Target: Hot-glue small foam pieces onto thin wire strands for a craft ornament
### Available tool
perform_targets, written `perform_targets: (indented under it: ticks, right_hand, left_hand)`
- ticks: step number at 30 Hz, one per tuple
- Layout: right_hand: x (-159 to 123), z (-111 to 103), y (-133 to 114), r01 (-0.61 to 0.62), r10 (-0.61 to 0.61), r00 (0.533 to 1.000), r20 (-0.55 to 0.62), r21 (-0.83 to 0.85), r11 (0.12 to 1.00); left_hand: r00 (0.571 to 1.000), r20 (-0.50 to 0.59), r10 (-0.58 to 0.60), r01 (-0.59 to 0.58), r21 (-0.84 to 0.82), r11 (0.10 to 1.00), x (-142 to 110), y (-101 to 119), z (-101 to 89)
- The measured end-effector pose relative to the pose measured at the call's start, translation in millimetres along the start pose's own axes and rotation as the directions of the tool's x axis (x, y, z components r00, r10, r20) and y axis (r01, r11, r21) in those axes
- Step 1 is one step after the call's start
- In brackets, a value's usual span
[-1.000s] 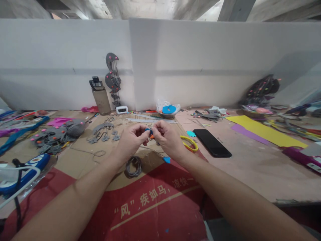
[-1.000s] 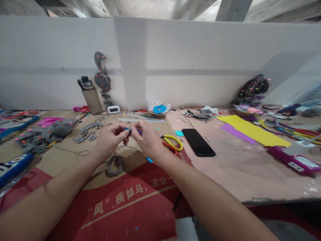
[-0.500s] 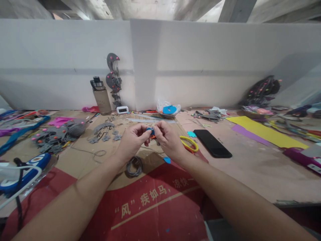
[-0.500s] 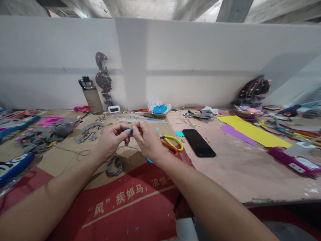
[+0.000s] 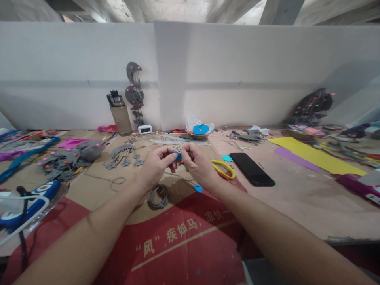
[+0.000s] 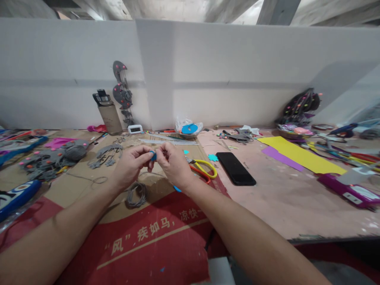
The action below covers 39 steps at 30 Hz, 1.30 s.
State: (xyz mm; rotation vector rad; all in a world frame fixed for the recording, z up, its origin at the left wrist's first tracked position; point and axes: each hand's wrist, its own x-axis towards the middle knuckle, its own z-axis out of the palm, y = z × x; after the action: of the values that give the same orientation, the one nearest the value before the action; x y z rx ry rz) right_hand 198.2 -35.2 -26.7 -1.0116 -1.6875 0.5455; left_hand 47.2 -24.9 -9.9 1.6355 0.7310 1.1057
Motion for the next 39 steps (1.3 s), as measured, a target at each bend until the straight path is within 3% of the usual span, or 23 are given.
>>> perform_targets:
  ticks: [5, 11, 21, 31, 39]
  right_hand:
    - [3, -3, 0, -0.011, 0.01, 1.0, 0.021, 0.046, 0.999]
    - [3, -5, 3, 0.006, -0.006, 1.0, 0.029, -0.019, 1.0]
    - [4, -6, 1, 0.054, -0.052, 0.998, 0.036, -0.076, 0.996]
    - [7, -15, -3, 0.111, -0.11, 0.994, 0.012, -0.121, 0.986]
    - [6, -10, 4, 0.105, -0.102, 0.994, 0.023, -0.131, 0.986]
  left_hand:
    - [1.0, 0.01, 0.017, -0.017, 0.002, 1.0, 0, 1, -1.4]
    - [1.0, 0.02, 0.005, -0.004, -0.072, 0.997, 0, 3, -1.1]
    - [0.998, 0.013, -0.062, 0.061, 0.088, 0.994, 3, 9, -4.3]
    - [0.992, -0.128, 0.011, 0.027, 0.291, 0.956, 3, 10, -3.7]
    - [0.985, -0.173, 0.026, 0.008, 0.195, 0.981, 5, 4, -4.9]
